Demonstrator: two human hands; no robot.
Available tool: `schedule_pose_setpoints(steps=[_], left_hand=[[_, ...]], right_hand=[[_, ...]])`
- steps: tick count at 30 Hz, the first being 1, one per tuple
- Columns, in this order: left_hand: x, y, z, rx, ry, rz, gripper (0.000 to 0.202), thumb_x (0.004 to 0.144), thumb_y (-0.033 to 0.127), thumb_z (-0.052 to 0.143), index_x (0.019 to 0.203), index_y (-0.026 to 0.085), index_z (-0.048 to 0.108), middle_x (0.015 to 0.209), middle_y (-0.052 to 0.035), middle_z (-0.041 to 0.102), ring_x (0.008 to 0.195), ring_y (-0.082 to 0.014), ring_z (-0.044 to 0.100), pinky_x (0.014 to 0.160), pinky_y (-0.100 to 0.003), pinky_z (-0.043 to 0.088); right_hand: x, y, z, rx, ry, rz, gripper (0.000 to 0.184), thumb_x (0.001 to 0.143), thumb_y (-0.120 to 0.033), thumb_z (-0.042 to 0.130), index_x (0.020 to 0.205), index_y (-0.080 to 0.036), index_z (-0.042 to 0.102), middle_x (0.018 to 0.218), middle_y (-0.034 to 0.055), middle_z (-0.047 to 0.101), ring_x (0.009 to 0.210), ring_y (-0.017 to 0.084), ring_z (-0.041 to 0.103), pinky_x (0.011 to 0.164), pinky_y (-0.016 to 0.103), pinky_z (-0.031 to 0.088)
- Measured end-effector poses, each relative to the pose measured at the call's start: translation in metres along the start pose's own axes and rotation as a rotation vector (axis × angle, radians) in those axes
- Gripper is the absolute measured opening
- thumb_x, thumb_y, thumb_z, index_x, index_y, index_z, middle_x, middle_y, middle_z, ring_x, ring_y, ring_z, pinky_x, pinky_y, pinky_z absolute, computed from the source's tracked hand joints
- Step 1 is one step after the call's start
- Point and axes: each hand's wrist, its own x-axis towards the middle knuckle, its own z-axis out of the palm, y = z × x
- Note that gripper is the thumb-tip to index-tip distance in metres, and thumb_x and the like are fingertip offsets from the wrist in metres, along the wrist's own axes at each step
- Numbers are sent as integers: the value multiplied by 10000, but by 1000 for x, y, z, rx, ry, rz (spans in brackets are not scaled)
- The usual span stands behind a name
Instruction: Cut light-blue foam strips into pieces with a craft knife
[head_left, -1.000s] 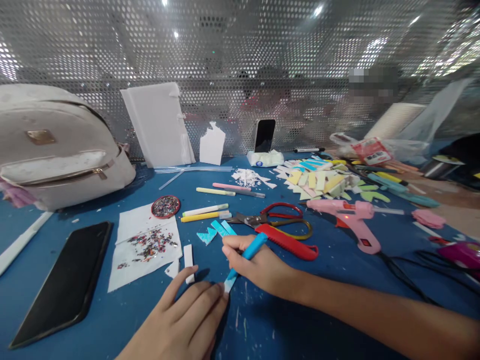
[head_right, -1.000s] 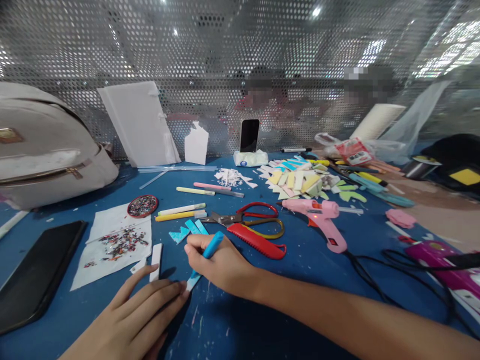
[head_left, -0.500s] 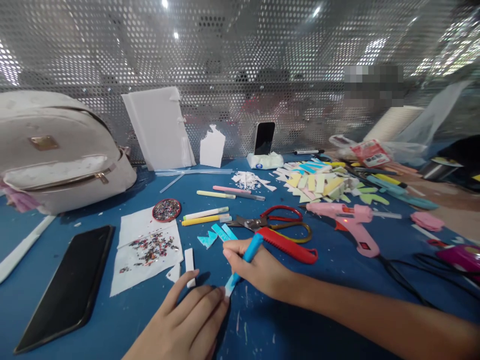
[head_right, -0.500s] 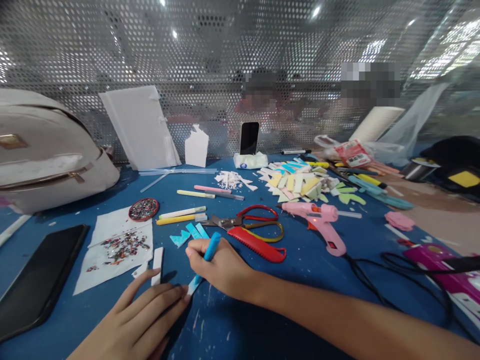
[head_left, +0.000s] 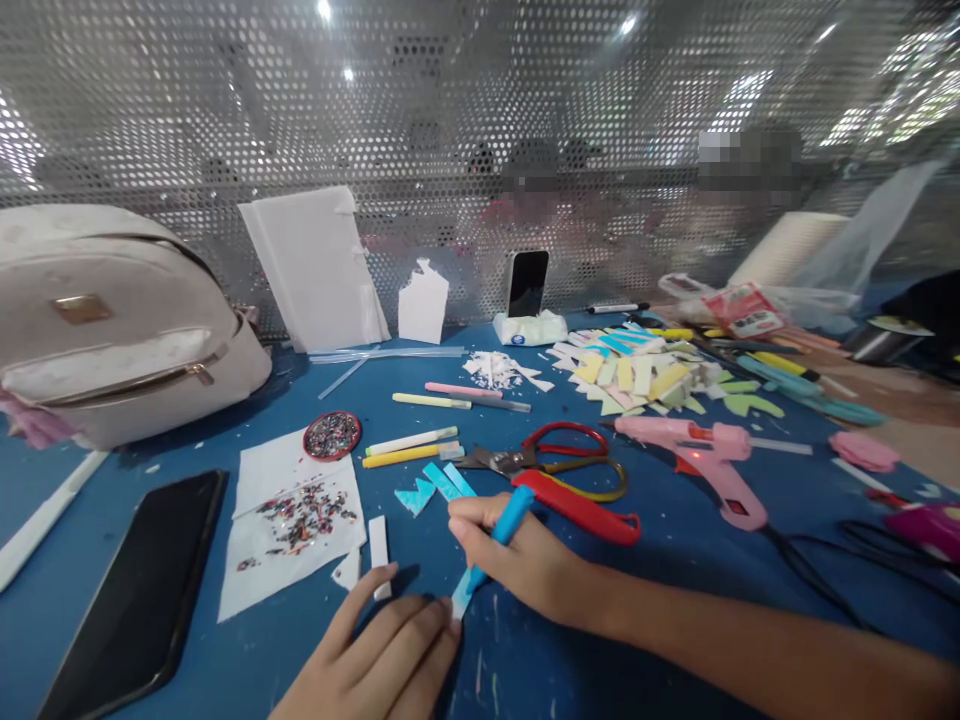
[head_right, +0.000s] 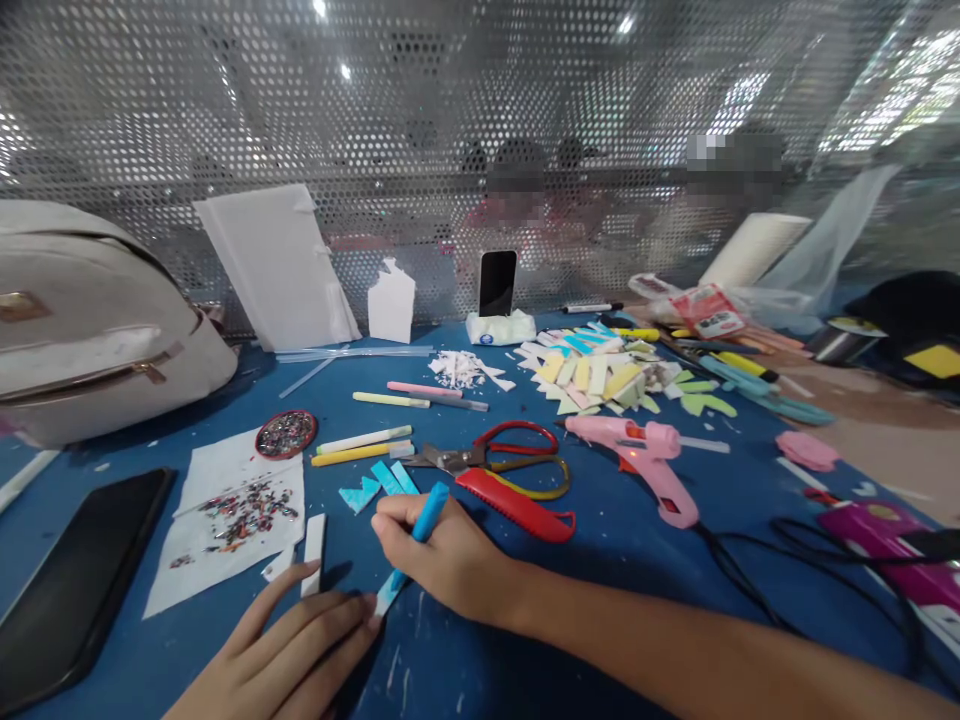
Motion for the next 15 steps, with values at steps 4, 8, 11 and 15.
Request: schedule_pose_setpoints(steps=[4,8,11,15], left_hand=[[2,-1,0,-1,47,-1,288,1062,185,430,1131,176,709,1064,24,721,1017,-106,638,1250,-370,149],[6,-2,4,31,109,26,395,1092,212,343,1050,189,736,1024,34,729,974,-95,645,1251,-377,166],[5,-3,8,50,109,25,416,1097,230,334,1031,204,744,1025,46,727,967,-85,646,1260,-389,157],[3,-2,13,58,141,-23,390,1089,216,375,1005,223,755,985,74,732,916,-68,648,1267,-373,157]], right_hand=[[1,-1,1,94,65,16,451,973,-441,458,601,-206,363,583,-51,348,548,115,339,522,264,273],[1,-3,0,142,106,30,521,970,-553,450,591,-197,419,577,-41,383,550,122,363,539,275,294],[0,-5,-1,166,116,51,543,964,-590,452,588,-199,413,579,-42,379,554,124,354,539,276,291],[-1,-6,-5,173,131,69,533,967,-579,451,592,-208,372,581,-47,351,554,125,328,542,277,288]])
